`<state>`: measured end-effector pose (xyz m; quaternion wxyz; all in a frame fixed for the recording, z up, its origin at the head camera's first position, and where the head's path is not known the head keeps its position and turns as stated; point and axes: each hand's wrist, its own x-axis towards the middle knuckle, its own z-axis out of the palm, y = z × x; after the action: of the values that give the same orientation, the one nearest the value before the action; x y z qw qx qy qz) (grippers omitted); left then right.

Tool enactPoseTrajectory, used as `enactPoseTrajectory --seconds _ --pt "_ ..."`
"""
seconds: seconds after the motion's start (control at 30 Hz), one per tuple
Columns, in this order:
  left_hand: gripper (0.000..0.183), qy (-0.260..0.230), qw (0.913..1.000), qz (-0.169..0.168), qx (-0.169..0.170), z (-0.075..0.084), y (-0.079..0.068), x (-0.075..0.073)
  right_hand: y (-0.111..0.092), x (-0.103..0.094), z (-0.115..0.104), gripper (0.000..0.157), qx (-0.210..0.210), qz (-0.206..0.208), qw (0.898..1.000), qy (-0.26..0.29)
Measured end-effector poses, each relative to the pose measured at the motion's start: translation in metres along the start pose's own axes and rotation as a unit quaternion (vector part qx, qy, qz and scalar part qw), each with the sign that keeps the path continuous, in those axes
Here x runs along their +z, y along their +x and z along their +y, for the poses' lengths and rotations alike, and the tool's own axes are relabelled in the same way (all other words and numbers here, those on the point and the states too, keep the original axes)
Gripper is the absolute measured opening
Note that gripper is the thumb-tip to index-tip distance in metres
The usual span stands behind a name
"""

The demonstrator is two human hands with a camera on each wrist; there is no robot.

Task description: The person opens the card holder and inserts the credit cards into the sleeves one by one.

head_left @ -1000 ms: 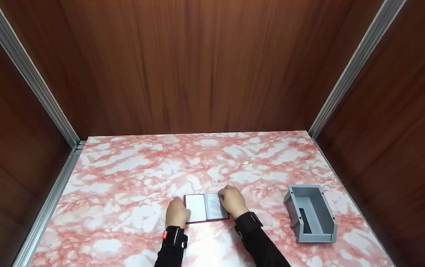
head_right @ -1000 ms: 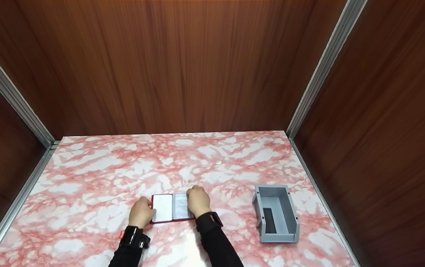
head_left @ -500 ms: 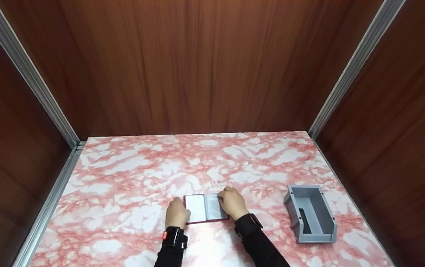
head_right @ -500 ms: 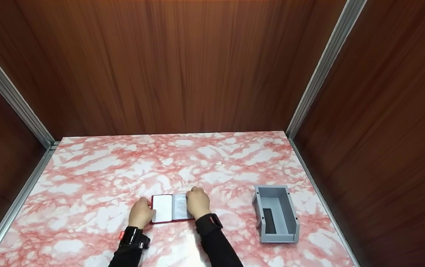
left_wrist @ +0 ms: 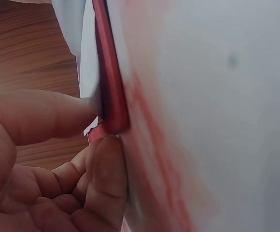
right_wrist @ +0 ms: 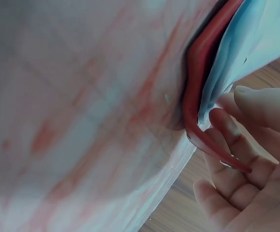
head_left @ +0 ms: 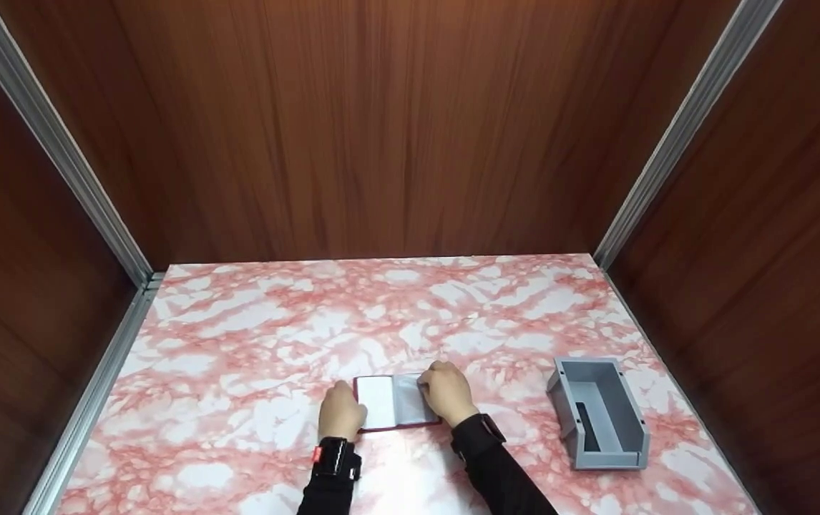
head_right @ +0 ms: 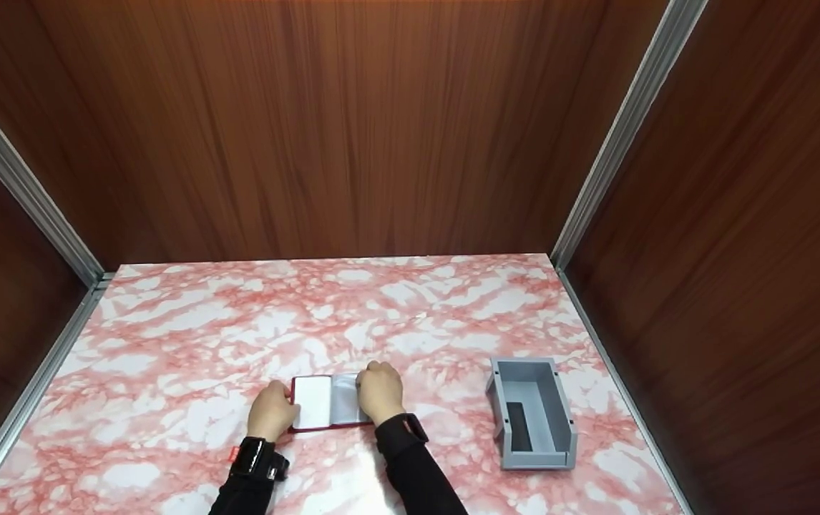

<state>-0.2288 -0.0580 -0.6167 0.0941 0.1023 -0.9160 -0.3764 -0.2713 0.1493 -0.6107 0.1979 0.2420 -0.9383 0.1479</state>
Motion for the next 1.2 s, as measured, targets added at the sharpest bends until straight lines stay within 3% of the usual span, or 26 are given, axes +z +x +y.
enactPoseTrajectory --seconds 0.27,0.53,0.83,1.2 --pt "0.021 0.001 1.0000 -0.002 -0.001 0.000 0.000 -0.001 0.000 0.000 -0.004 0.007 -0.024 -0.002 1.000 -0.001" --pt "0.022 0.005 1.0000 -0.003 0.000 -0.001 0.001 0.001 0.000 -0.002 -0.008 0.017 -0.016 -0.041 0.999 0.000" --pt "0.019 0.008 0.9997 -0.021 -0.014 -0.001 0.002 0.000 0.002 0.000 -0.012 0.011 -0.024 -0.028 0.999 0.014" --pt "0.020 0.007 1.0000 -0.006 0.003 -0.002 0.001 0.000 0.004 -0.001 -0.016 0.008 0.020 -0.047 0.998 0.024"
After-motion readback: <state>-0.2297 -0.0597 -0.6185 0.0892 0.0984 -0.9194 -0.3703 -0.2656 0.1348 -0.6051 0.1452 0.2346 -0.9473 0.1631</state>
